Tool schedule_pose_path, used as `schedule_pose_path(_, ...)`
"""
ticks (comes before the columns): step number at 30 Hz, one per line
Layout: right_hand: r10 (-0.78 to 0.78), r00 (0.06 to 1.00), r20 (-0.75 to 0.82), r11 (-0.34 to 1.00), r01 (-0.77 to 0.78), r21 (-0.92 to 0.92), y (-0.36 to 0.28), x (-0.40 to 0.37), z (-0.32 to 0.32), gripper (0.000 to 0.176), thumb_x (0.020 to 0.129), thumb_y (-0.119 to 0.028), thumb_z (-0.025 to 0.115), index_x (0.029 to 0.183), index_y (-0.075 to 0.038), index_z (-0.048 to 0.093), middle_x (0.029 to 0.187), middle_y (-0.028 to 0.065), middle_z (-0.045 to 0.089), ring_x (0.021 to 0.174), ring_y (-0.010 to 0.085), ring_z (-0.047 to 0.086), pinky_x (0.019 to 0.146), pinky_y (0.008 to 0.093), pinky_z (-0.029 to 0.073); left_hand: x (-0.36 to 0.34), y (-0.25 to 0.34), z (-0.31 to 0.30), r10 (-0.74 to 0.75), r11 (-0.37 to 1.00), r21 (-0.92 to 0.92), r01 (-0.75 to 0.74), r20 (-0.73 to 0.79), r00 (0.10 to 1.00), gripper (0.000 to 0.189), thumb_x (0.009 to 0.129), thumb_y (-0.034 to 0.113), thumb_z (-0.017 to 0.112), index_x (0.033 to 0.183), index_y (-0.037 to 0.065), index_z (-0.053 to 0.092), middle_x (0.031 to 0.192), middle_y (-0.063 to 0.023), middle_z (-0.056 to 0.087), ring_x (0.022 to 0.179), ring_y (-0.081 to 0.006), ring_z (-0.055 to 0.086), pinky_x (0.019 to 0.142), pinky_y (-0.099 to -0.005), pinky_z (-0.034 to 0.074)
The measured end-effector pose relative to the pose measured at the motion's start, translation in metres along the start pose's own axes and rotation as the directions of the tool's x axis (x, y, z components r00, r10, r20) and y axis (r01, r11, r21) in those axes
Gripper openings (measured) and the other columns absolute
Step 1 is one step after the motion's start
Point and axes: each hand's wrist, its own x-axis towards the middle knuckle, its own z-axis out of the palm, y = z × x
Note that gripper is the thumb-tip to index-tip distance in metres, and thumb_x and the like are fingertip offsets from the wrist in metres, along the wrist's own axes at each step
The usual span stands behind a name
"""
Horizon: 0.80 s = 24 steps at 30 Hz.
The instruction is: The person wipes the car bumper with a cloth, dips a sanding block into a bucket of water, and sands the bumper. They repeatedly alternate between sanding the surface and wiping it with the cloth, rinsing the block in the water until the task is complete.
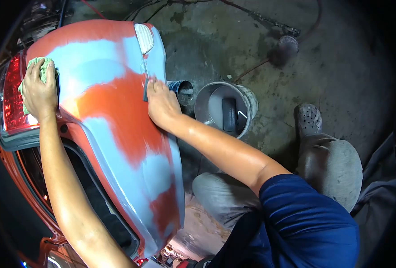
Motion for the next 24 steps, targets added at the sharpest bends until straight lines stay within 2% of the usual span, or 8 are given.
schedule_pose_path(4,0.038,0.993,0.114,0.993,-0.050,0.105,0.002,0.020,-0.007,0.048,0.091,-0.002,0.049,0.136,0.014,0.050,0.125,0.0267,0.060,0.113,0.0398,0.060,0.095,0.0481,0.051,0.006,0.010,-0.007,-0.056,0.998,-0.019,0.058,0.092,0.994,0.028,0.091,0.024,0.068,0.112,0.006,0.070,0.109,-0.0135,0.070,0.103,-0.0283,0.068,0.091,-0.0401,0.054)
schedule_pose_path(7,0.026,0.989,0.147,1.000,-0.025,-0.010,0.001,0.023,-0.013,0.047,0.093,-0.004,0.048,0.136,0.013,0.051,0.125,0.0249,0.061,0.110,0.0377,0.061,0.091,0.0467,0.052,-0.002,-0.041,0.042,0.060,0.995,0.086,-0.044,-0.187,0.981,0.023,0.089,0.024,0.068,0.103,0.006,0.072,0.101,-0.0127,0.071,0.096,-0.0276,0.069,0.086,-0.0396,0.055)
schedule_pose_path(8,0.026,0.987,0.156,0.999,-0.022,-0.029,-0.001,0.017,-0.015,0.046,0.094,-0.005,0.047,0.136,0.013,0.052,0.124,0.0244,0.062,0.109,0.0368,0.061,0.090,0.0461,0.052,-0.001,-0.040,0.034,0.005,1.000,-0.009,-0.005,-0.057,0.998,0.022,0.089,0.024,0.067,0.101,0.006,0.072,0.099,-0.0128,0.071,0.094,-0.0278,0.069,0.084,-0.0398,0.055)
schedule_pose_path(10,0.033,0.985,0.168,0.998,-0.022,-0.066,-0.003,-0.005,-0.013,0.045,0.095,-0.007,0.047,0.135,0.012,0.053,0.123,0.0233,0.063,0.106,0.0351,0.062,0.087,0.0449,0.052,0.024,0.035,-0.030,-0.058,0.977,-0.187,0.099,0.212,0.975,0.020,0.090,0.023,0.066,0.098,0.006,0.071,0.095,-0.0129,0.071,0.090,-0.0280,0.069,0.081,-0.0402,0.055)
schedule_pose_path(14,-0.032,0.997,0.076,0.998,0.036,-0.055,0.003,0.025,-0.014,0.049,0.096,-0.009,0.047,0.140,0.011,0.050,0.119,0.0192,0.066,0.104,0.0327,0.063,0.086,0.0442,0.052,0.012,0.024,-0.015,0.081,0.985,-0.153,-0.076,0.024,0.996,0.020,0.090,0.022,0.064,0.096,0.005,0.071,0.092,-0.0132,0.071,0.085,-0.0285,0.069,0.077,-0.0415,0.055)
schedule_pose_path(16,-0.016,0.992,0.128,0.996,0.028,-0.087,0.000,0.020,-0.015,0.050,0.095,-0.009,0.048,0.141,0.011,0.050,0.119,0.0188,0.066,0.104,0.0328,0.063,0.086,0.0440,0.052,0.009,0.030,-0.011,-0.021,0.999,-0.031,0.021,-0.001,1.000,0.020,0.090,0.022,0.064,0.096,0.004,0.071,0.092,-0.0137,0.071,0.087,-0.0292,0.069,0.079,-0.0422,0.054)
schedule_pose_path(21,-0.076,0.961,0.265,0.988,0.107,-0.107,0.003,-0.012,-0.035,0.052,0.094,-0.009,0.048,0.143,0.011,0.049,0.121,0.0193,0.065,0.104,0.0332,0.062,0.088,0.0443,0.051,0.010,-0.002,-0.001,0.086,0.995,-0.062,-0.084,0.028,0.996,0.021,0.090,0.019,0.067,0.105,0.004,0.071,0.105,-0.0155,0.069,0.100,-0.0317,0.067,0.090,-0.0434,0.053)
schedule_pose_path(24,0.043,0.962,0.269,0.997,-0.058,0.045,0.006,-0.016,-0.060,0.053,0.095,-0.013,0.049,0.143,0.010,0.049,0.122,0.0230,0.063,0.110,0.0391,0.062,0.093,0.0474,0.051,0.000,-0.013,0.008,0.128,0.990,-0.059,-0.129,-0.022,0.992,0.024,0.090,0.017,0.069,0.110,0.004,0.070,0.112,-0.0161,0.068,0.106,-0.0328,0.065,0.095,-0.0440,0.051)
